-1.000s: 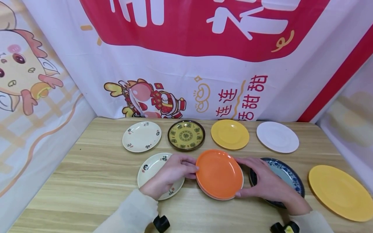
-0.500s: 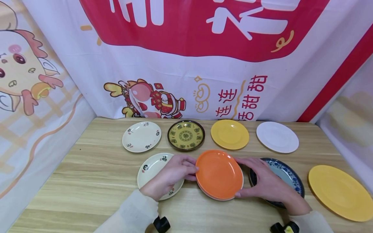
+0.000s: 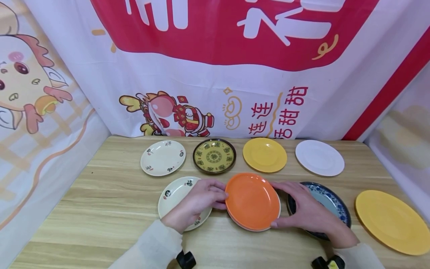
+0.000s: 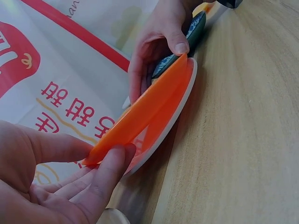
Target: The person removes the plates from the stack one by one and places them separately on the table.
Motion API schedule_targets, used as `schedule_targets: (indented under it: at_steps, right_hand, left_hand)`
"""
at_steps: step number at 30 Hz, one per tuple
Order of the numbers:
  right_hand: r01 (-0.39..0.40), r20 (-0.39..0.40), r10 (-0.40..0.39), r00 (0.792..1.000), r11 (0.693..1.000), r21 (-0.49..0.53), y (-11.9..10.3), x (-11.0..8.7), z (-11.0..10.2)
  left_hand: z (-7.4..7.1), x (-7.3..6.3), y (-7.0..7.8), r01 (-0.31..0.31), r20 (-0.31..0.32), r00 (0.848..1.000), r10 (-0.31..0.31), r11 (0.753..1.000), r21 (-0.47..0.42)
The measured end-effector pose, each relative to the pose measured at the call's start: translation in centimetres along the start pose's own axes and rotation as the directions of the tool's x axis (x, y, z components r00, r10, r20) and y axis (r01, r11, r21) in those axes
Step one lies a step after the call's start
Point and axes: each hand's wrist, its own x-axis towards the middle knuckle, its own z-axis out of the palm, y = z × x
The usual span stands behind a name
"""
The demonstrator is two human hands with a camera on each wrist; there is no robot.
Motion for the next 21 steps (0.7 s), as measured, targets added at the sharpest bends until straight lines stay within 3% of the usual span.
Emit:
schedule_targets:
  at_steps: [21]
  right_hand:
    - [-0.017, 0.004, 0.017, 1.0, 1.0, -0.013, -0.06, 0.03, -0.08]
  left_hand:
    - [-0.15, -0.6, 0.08, -0.003, -0.016, 1.0, 0.002, 1.0, -0.009]
